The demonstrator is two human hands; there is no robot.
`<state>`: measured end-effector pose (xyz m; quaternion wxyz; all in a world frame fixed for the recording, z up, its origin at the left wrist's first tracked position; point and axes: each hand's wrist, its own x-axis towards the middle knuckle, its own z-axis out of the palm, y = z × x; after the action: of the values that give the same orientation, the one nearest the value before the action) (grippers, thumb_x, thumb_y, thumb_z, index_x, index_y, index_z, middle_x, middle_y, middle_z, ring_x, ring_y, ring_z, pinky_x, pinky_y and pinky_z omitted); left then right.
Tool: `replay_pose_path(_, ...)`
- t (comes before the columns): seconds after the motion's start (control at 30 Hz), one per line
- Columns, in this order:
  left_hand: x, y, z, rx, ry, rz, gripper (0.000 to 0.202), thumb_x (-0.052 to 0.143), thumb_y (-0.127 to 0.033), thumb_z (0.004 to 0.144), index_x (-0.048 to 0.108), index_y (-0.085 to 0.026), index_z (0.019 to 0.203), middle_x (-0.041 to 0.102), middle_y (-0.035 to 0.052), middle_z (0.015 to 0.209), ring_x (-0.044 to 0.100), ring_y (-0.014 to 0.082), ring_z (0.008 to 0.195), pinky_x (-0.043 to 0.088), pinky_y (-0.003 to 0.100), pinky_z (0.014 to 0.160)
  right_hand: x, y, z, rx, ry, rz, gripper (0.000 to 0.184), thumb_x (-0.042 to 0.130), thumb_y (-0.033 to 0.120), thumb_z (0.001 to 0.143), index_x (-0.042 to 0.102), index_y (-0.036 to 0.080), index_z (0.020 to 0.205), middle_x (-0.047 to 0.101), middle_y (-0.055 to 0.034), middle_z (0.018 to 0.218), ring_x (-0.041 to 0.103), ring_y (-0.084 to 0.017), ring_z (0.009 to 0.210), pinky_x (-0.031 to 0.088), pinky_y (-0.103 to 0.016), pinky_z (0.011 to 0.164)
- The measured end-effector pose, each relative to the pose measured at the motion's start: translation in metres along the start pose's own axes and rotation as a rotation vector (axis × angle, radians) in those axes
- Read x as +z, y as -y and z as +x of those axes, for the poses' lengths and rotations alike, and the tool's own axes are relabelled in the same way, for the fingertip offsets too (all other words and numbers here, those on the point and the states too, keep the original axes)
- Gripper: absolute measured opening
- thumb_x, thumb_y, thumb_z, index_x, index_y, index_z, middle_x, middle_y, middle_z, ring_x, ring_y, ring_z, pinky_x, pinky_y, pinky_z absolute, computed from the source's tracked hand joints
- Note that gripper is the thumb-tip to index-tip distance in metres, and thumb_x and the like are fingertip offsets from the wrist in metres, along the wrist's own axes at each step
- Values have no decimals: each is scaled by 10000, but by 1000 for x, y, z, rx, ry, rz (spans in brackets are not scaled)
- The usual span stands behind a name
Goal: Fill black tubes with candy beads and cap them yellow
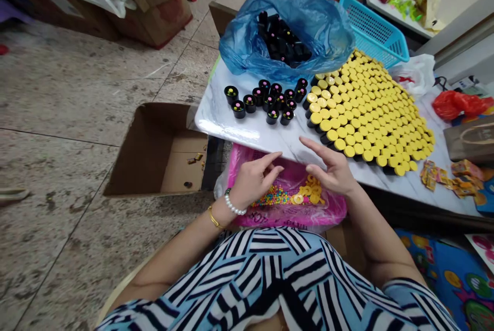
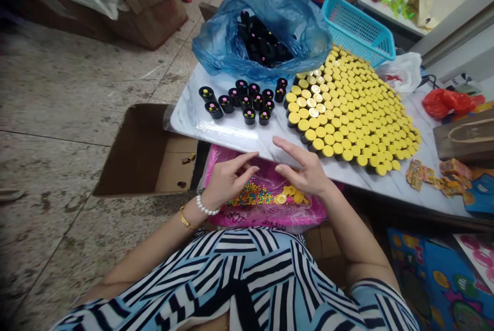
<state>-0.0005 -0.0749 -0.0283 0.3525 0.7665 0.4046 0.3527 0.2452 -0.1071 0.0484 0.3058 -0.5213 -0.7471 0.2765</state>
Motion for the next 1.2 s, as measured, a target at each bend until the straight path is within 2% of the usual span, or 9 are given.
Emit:
replay_pose_path(0.17,1,-6,-4,-13,-55,-12,357,626,-290,988,658,-196,1331,769,12,855,710,141,735,589,283,742,9,-38,54,93,-48,-18,545,412,482,1058,480,278,1558,528,-32,1590,497,-203,1478,403,-470,1261)
replay_pose_path(0.3,-13,-8,4,-46,-215,36,340,639,-325,981,682,-193,1290,749,-5,779,667,117,642,563,262,698,12,-47,65,131,-117,-26,502,422,475,1050,544,287,1499,588,-36,1536,544,-212,1433,421,-488,1247)
replay_pose_path(0.43,-25,-6,34,-88,-307,185,426,697,-366,939,659,-172,1317,733,-1,735,653,126,621,544,274,714,26,-23,38,84,-181,-35,385,532,431,1021,664,277,1349,728,-55,1332,680,-234,1250,535,-467,1142)
replay_pose_path(0.57,-23,-3,71,-179,-262,319,495,734,-387,900,635,-140,1317,741,43,776,706,195,756,563,332,806,38,0,-21,30,-151,-102,257,591,335,999,743,328,1207,788,-41,1130,752,-239,1048,629,-437,966)
replay_pose_path(0.7,-11,8,96,-231,-242,350,503,739,-410,873,636,-121,1272,731,78,834,711,246,886,561,372,888,36,-13,-77,125,-71,-121,245,610,324,989,760,342,1182,811,-24,1009,773,-225,857,655,-399,798)
replay_pose_path(0.8,-2,21,106,-197,-275,330,427,719,-438,878,636,-182,1209,721,61,869,697,236,921,556,354,893,41,-35,-99,244,27,-206,255,562,379,1017,767,305,1151,801,-46,1028,763,-227,902,637,-396,848)
replay_pose_path(1.0,-3,10,89,-144,-216,350,336,638,-346,924,626,-187,1220,675,21,805,681,209,909,518,332,916,73,-59,-95,310,469,-631,284,598,384,985,755,245,1175,706,-126,1182,707,-287,1001,588,-393,800)
replay_pose_path(1.1,-5,-8,68,-59,-168,341,322,631,-321,935,649,-183,1226,687,29,876,665,193,882,514,323,886,77,-65,-92,277,452,-654,259,586,376,998,776,255,1125,684,-116,1225,701,-266,1002,579,-363,798)
replay_pose_path(1.2,1,-18,55,60,-106,325,293,633,-338,957,670,-180,1202,693,70,1021,646,209,974,515,344,908,79,-70,-93,264,355,-618,354,502,394,1043,734,317,1298,696,-105,1198,707,-240,940,579,-354,770)
